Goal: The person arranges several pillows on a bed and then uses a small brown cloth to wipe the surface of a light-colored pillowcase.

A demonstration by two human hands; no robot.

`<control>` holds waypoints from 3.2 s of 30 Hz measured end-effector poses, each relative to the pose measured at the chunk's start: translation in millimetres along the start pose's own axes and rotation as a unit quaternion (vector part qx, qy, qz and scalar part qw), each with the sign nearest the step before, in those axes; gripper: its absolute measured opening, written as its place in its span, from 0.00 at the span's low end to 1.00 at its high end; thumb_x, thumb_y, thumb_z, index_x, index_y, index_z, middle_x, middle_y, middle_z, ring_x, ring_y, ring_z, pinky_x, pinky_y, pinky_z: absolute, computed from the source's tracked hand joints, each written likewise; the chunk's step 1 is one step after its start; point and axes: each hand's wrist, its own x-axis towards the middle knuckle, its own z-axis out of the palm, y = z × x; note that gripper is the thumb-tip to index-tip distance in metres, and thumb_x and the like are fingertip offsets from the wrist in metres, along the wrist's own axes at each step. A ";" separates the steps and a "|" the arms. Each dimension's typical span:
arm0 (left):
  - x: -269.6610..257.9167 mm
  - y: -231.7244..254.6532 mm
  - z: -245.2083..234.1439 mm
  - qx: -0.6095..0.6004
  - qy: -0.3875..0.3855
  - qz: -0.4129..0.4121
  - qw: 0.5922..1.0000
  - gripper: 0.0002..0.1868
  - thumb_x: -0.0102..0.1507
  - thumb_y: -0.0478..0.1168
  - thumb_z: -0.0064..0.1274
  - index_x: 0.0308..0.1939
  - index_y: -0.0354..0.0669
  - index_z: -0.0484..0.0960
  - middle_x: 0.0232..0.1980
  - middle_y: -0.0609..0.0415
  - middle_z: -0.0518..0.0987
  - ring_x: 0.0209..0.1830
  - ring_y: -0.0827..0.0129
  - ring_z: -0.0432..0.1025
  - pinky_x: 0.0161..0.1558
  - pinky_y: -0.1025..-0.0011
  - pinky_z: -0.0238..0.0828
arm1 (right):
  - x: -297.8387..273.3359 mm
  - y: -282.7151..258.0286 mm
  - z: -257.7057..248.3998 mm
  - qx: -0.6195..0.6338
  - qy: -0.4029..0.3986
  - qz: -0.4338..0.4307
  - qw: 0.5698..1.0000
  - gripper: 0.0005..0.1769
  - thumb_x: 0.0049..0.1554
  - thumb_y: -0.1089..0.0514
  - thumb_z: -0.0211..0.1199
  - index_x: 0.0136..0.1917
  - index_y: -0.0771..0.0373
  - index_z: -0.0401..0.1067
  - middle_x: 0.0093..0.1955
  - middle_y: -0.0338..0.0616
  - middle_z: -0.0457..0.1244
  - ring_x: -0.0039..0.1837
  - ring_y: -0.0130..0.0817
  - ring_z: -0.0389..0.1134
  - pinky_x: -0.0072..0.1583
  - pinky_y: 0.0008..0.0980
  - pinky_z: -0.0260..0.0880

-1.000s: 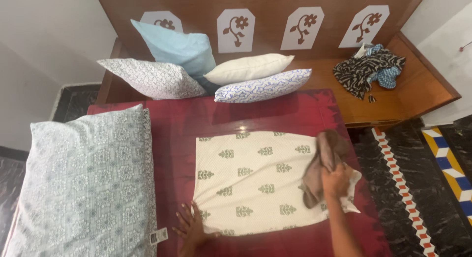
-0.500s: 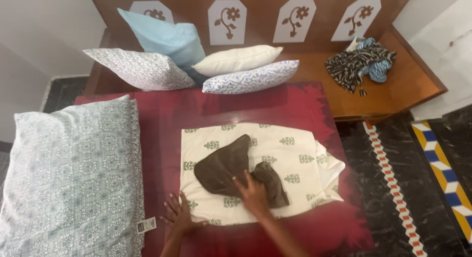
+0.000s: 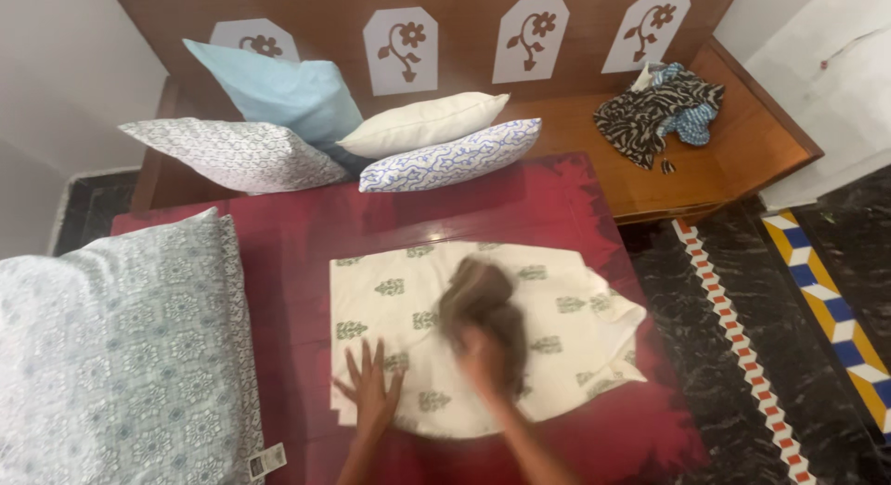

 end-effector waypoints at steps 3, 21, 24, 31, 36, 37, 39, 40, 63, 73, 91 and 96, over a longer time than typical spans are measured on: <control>36.3 11.6 11.0 -0.121 -0.012 -0.028 0.992 0.35 0.72 0.63 0.27 0.81 0.60 0.55 0.85 0.58 0.49 0.87 0.57 0.30 0.75 0.27 0.08 | -39.2 -44.4 17.3 -0.042 -0.090 -0.086 0.991 0.29 0.50 0.54 0.72 0.64 0.63 0.73 0.50 0.53 0.69 0.48 0.50 0.71 0.48 0.44 0.72; 34.1 -61.0 -47.0 0.186 -0.282 -0.142 0.930 0.61 0.59 0.80 0.44 0.81 0.62 0.27 0.86 0.48 0.28 0.84 0.45 0.25 0.70 0.26 0.26 | 135.0 134.0 -119.9 0.000 0.310 0.031 0.950 0.32 0.50 0.58 0.77 0.67 0.61 0.73 0.60 0.53 0.67 0.61 0.55 0.69 0.60 0.48 0.70; 67.4 -58.6 -71.8 0.168 -0.257 -0.196 0.931 0.71 0.51 0.71 0.65 0.83 0.57 0.33 0.84 0.47 0.47 0.83 0.51 0.42 0.75 0.36 0.40 | 155.3 140.5 -126.1 -0.055 0.298 -0.016 0.953 0.34 0.48 0.63 0.74 0.69 0.60 0.74 0.62 0.53 0.67 0.63 0.56 0.69 0.61 0.49 0.70; 73.5 -65.1 -96.1 0.262 -0.225 -0.098 0.933 0.33 0.56 0.48 0.68 0.64 0.58 0.75 0.74 0.54 0.65 0.78 0.57 0.52 0.77 0.38 0.36 | 221.7 151.4 -174.0 -0.148 0.328 -0.079 0.930 0.31 0.56 0.77 0.68 0.69 0.54 0.76 0.63 0.43 0.67 0.61 0.48 0.68 0.55 0.46 0.70; 60.7 -44.5 -91.7 0.158 -0.199 -0.050 0.966 0.26 0.61 0.45 0.62 0.64 0.64 0.80 0.43 0.50 0.85 0.63 0.59 0.69 0.78 0.44 0.36 | 242.9 146.7 -142.6 -0.209 0.231 -0.097 0.945 0.35 0.58 0.65 0.72 0.77 0.56 0.67 0.64 0.48 0.64 0.67 0.47 0.64 0.71 0.60 0.61; 60.8 -40.9 -88.6 0.124 -0.155 -0.019 0.980 0.23 0.60 0.42 0.61 0.59 0.58 0.80 0.41 0.50 0.85 0.54 0.61 0.73 0.74 0.48 0.47 | 239.0 145.5 -129.5 -0.251 0.142 -0.094 0.953 0.41 0.44 0.51 0.77 0.70 0.52 0.70 0.67 0.50 0.63 0.70 0.55 0.60 0.69 0.72 0.53; 56.6 -35.6 -77.7 0.054 -0.064 0.041 0.996 0.17 0.57 0.36 0.59 0.51 0.47 0.82 0.37 0.51 0.86 0.34 0.64 0.80 0.66 0.56 0.68 | 217.6 130.0 -77.9 -0.278 -0.082 -0.050 0.956 0.43 0.37 0.33 0.78 0.63 0.45 0.72 0.73 0.47 0.58 0.78 0.61 0.49 0.66 0.83 0.41; 53.5 -34.8 -72.5 0.055 -0.108 0.021 0.992 0.17 0.60 0.36 0.57 0.53 0.47 0.80 0.35 0.52 0.85 0.30 0.64 0.79 0.53 0.58 0.71 | 211.2 121.0 -50.3 -0.232 -0.187 -0.051 0.953 0.41 0.45 0.33 0.74 0.68 0.48 0.71 0.77 0.42 0.58 0.81 0.50 0.54 0.75 0.77 0.45; 116.7 2.0 -281.2 0.041 0.460 0.065 0.885 0.03 0.69 0.35 0.58 0.45 0.48 0.85 0.49 0.57 0.85 0.51 0.66 0.76 0.76 0.50 0.51 | 173.9 70.1 -171.8 0.582 0.112 0.009 0.805 0.15 0.55 0.68 0.72 0.45 0.59 0.66 0.51 0.40 0.71 0.53 0.26 0.70 0.53 0.27 0.72; 47.1 -30.2 -245.9 0.043 0.409 0.215 0.886 0.08 0.69 0.31 0.60 0.47 0.50 0.87 0.44 0.56 0.86 0.48 0.67 0.78 0.75 0.61 0.56 | 85.6 121.0 -176.8 0.506 0.096 -0.017 0.857 0.19 0.48 0.77 0.53 0.48 0.61 0.72 0.53 0.47 0.72 0.58 0.35 0.73 0.64 0.33 0.73; -39.0 -97.8 -81.0 0.114 -0.080 0.015 0.990 0.32 0.59 0.43 0.61 0.67 0.48 0.72 0.74 0.42 0.64 0.73 0.47 0.61 0.70 0.53 0.60 | 2.3 157.1 -7.0 0.135 -0.027 0.162 0.977 0.08 0.56 0.54 0.70 0.49 0.57 0.81 0.47 0.42 0.73 0.48 0.32 0.75 0.49 0.31 0.74; -39.8 -94.0 -70.4 0.165 -0.136 -0.013 0.977 0.37 0.60 0.47 0.60 0.72 0.55 0.64 0.78 0.42 0.57 0.77 0.49 0.56 0.73 0.53 0.57 | 2.3 133.7 13.8 0.112 -0.024 0.171 0.979 0.32 0.39 0.52 0.81 0.56 0.61 0.76 0.50 0.50 0.66 0.50 0.42 0.69 0.51 0.41 0.72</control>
